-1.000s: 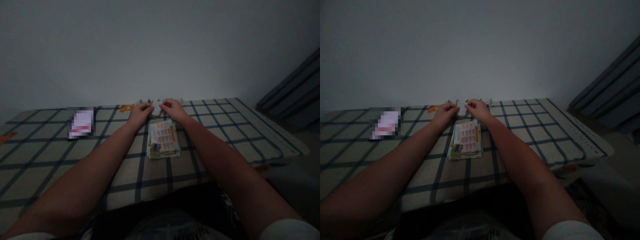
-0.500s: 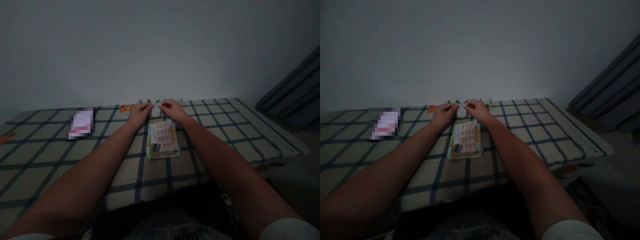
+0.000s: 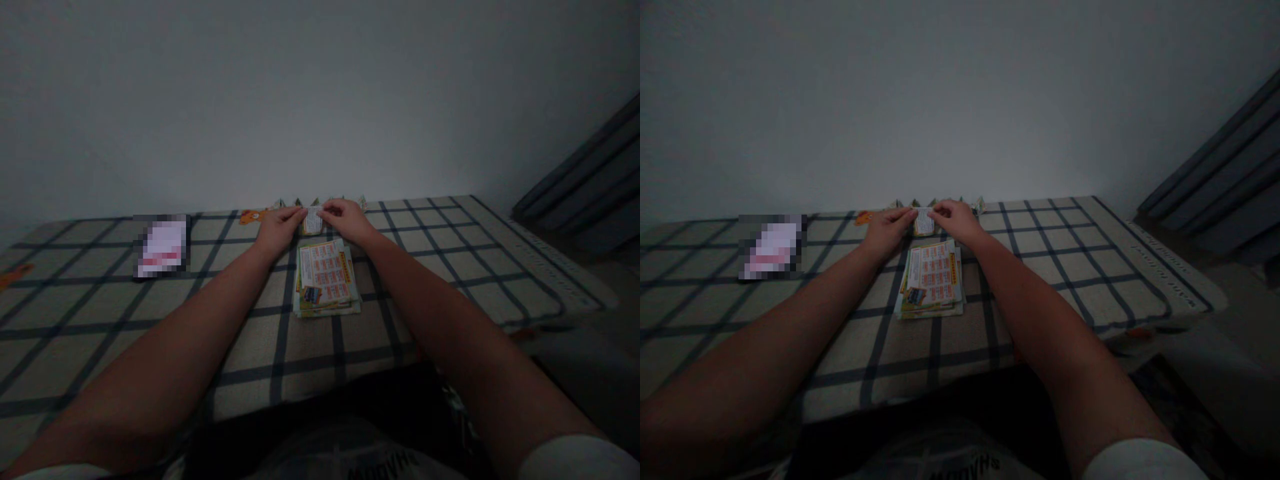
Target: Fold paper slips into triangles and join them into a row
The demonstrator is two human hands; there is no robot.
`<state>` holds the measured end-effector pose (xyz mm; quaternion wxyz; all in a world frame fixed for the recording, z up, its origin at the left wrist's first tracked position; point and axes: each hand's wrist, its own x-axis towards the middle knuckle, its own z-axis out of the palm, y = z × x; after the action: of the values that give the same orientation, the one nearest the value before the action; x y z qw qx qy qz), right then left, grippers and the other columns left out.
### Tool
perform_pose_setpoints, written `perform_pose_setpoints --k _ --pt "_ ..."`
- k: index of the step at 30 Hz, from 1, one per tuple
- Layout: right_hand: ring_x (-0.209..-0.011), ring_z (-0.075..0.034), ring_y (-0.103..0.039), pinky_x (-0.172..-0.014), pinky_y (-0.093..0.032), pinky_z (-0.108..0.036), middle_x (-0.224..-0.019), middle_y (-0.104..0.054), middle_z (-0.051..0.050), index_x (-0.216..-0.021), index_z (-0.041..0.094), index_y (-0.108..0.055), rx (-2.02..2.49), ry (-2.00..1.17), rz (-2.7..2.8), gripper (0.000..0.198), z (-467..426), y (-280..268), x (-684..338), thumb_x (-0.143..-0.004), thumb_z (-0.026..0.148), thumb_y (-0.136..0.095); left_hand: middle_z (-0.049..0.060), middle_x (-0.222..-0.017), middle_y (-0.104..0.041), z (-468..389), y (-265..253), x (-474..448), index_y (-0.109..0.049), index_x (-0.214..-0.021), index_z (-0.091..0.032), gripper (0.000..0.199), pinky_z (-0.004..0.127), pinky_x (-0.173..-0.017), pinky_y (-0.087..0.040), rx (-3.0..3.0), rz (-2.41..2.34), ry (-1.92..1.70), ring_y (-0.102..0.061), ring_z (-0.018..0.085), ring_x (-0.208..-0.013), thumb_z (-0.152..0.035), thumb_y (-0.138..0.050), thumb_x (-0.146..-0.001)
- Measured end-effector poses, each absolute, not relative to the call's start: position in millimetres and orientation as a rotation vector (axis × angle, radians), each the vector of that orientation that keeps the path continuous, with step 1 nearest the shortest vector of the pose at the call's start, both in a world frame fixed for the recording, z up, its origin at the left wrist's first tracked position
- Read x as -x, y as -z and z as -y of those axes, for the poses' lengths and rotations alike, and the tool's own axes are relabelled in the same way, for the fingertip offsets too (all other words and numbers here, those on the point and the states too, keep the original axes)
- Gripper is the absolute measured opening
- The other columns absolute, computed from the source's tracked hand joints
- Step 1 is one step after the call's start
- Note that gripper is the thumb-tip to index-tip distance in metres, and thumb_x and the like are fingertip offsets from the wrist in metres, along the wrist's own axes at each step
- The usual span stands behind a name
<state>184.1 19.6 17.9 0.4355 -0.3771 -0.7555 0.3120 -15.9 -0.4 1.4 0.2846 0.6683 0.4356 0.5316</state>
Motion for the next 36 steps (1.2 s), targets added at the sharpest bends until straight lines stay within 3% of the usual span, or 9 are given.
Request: perform_pose_setpoints --k 9,18,23,31,36 --pt "-0.073 -0.015 -0.057 -0.070 -0.043 -0.030 -0.075 -0.065 -0.002 -0.077 0.016 -0.067 0.968 -0.765 1.929 0.015 -15 -23 -185 -0.087 0.027 -0.066 0.003 -0.079 -0.073 7 -9 12 -0.078 -0.080 -0.018 0.027 0.032 -0.073 -0.052 -1.662 -1.190 -1.464 -0.062 0.018 -0.074 -0.044 -0.070 -0.078" --pt "-0.071 -0.014 -0.056 -0.072 -0.044 -0.029 -0.075 -0.064 -0.002 -0.077 0.016 -0.067 0.959 -0.876 1.835 0.016 -6 -31 -182 -0.088 0.028 -0.067 0.003 -0.077 -0.072 8 -12 12 -0.075 -0.081 -0.017 0.032 0.031 -0.073 -0.051 -1.735 -1.217 -1.509 -0.061 0.018 -0.074 -0.048 -0.067 -0.083" --pt "-0.068 -0.013 -0.053 -0.069 -0.042 -0.029 -0.068 -0.058 0.000 -0.071 0.018 -0.060 0.946 -0.922 1.803 0.025 -5 -32 -181 -0.092 0.030 -0.063 0.004 -0.078 -0.072 9 -12 12 -0.076 -0.083 -0.018 0.032 0.031 -0.073 -0.049 -1.743 -1.218 -1.497 -0.060 0.018 -0.074 -0.048 -0.067 -0.083" --pt "-0.068 -0.012 -0.049 -0.068 -0.041 -0.027 -0.068 -0.053 0.002 -0.068 0.019 -0.051 0.939 -0.911 1.757 0.027 -5 -34 -181 -0.092 0.024 -0.062 0.003 -0.075 -0.068 1 -3 11 -0.072 -0.080 -0.017 0.036 0.029 -0.068 -0.048 -1.624 -1.040 -1.390 -0.058 0.016 -0.070 -0.054 -0.071 -0.079" --pt "-0.067 -0.012 -0.053 -0.068 -0.043 -0.027 -0.068 -0.055 0.002 -0.070 0.020 -0.052 0.929 -1.000 1.714 0.027 -8 -30 -181 -0.095 0.028 -0.061 0.003 -0.073 -0.068 3 -6 12 -0.072 -0.078 -0.016 0.035 0.028 -0.066 -0.046 -1.710 -1.102 -1.400 -0.056 0.015 -0.066 -0.051 -0.071 -0.080"
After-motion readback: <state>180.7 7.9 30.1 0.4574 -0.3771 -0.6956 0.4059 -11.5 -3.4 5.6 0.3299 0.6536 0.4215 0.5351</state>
